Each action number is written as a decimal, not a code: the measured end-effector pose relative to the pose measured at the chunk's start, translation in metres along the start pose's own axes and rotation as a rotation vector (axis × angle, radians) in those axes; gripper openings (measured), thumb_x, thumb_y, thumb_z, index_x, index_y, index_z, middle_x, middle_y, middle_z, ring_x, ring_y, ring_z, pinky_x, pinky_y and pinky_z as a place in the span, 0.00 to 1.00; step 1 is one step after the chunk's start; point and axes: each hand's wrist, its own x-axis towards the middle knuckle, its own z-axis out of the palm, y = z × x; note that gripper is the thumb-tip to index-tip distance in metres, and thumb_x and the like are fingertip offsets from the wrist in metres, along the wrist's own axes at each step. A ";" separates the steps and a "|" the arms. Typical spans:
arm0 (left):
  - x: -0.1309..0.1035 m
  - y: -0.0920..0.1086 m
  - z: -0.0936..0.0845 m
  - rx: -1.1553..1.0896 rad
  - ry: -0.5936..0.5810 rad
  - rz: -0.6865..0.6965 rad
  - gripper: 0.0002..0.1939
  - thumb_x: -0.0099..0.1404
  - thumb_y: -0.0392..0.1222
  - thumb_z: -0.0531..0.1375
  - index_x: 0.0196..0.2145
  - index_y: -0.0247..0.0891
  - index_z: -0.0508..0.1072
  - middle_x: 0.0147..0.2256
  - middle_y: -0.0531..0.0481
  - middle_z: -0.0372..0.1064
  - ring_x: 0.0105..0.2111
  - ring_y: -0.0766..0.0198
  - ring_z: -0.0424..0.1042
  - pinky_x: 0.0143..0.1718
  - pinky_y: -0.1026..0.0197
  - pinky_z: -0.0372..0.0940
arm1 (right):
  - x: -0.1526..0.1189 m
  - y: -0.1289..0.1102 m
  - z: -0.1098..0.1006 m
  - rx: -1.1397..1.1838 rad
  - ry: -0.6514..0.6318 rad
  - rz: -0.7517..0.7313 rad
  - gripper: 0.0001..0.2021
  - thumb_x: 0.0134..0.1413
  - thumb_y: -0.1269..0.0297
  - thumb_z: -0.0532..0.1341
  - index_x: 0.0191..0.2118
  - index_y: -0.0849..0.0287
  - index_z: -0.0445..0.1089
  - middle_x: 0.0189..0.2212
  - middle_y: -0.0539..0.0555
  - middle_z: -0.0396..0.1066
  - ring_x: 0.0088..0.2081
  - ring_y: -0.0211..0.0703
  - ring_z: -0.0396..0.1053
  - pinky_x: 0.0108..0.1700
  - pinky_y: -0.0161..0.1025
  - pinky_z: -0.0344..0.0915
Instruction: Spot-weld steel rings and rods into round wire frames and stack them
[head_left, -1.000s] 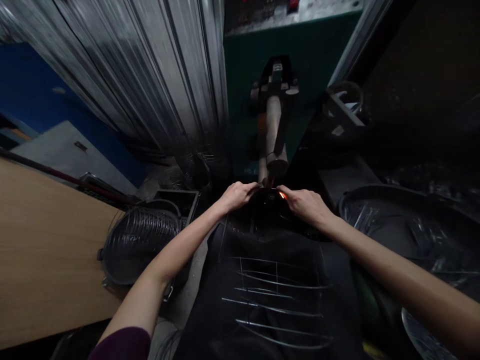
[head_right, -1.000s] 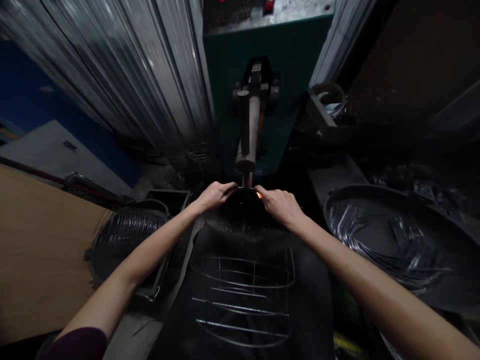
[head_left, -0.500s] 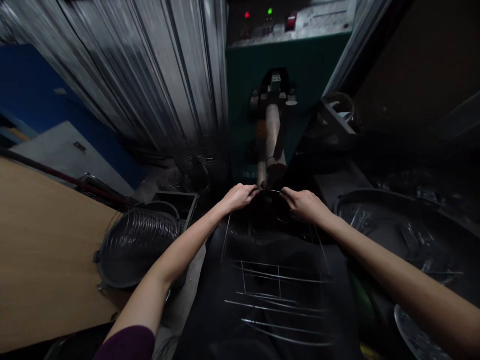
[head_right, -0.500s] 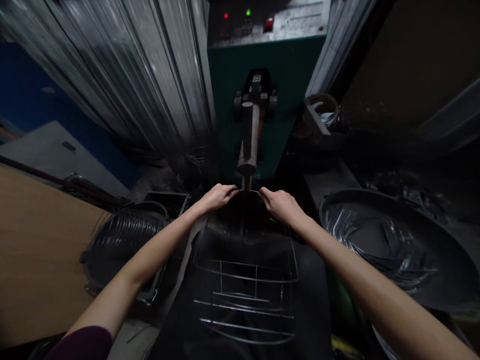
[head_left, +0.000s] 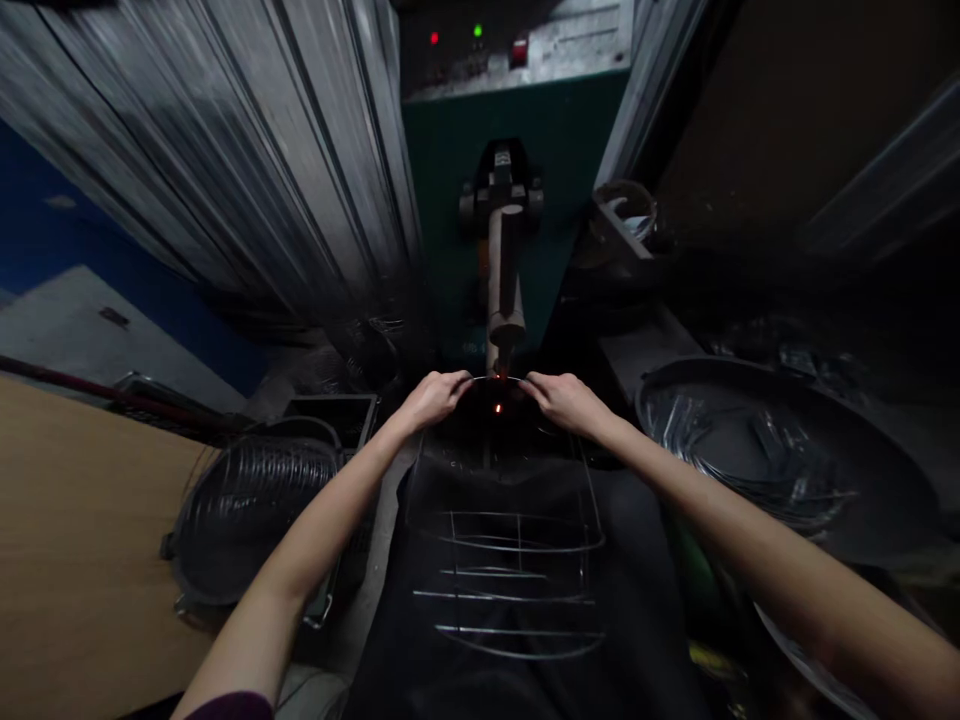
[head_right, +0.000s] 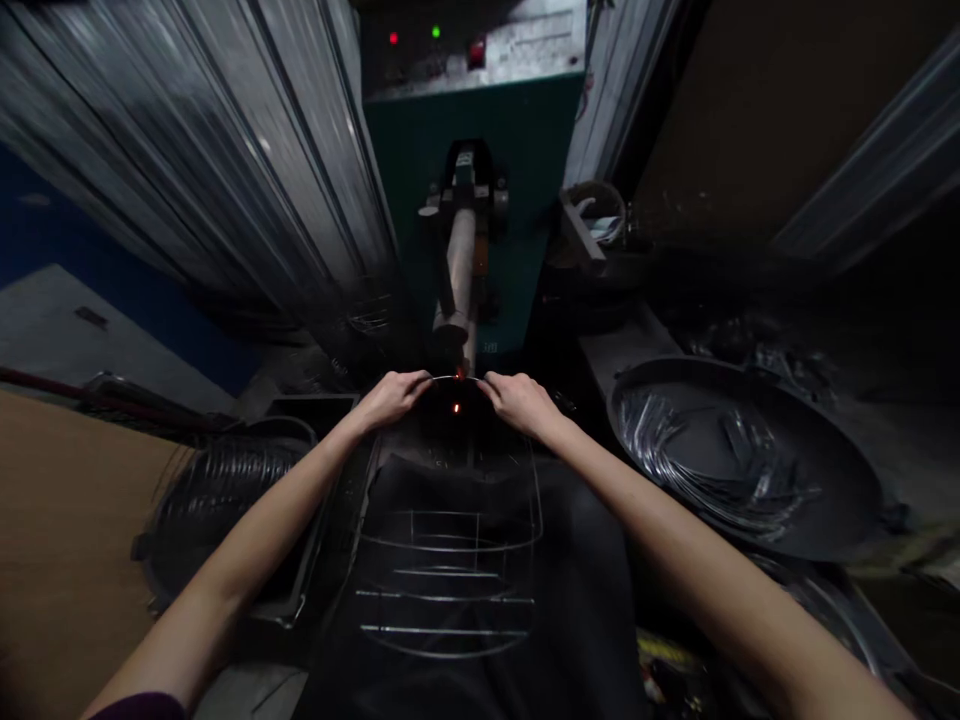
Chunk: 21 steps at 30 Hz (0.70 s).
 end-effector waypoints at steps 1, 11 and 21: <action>0.001 0.000 0.001 0.004 0.004 -0.003 0.16 0.68 0.44 0.47 0.37 0.37 0.73 0.24 0.51 0.67 0.22 0.67 0.62 0.27 0.65 0.52 | -0.003 0.005 -0.003 0.066 -0.042 -0.019 0.17 0.65 0.56 0.45 0.37 0.57 0.68 0.31 0.55 0.72 0.31 0.43 0.69 0.32 0.35 0.57; -0.065 0.009 0.009 -0.434 0.227 -0.143 0.15 0.67 0.47 0.50 0.43 0.41 0.73 0.34 0.50 0.74 0.36 0.63 0.71 0.40 0.64 0.61 | -0.057 0.002 0.006 0.208 0.137 0.019 0.13 0.60 0.63 0.48 0.29 0.56 0.66 0.25 0.53 0.70 0.27 0.42 0.67 0.33 0.35 0.58; -0.205 0.044 0.102 -1.779 0.033 -0.876 0.23 0.63 0.56 0.54 0.37 0.31 0.74 0.30 0.41 0.74 0.35 0.57 0.74 0.41 0.56 0.66 | -0.115 0.010 0.004 0.381 0.618 0.128 0.13 0.61 0.59 0.50 0.34 0.58 0.68 0.22 0.51 0.66 0.23 0.39 0.62 0.30 0.35 0.57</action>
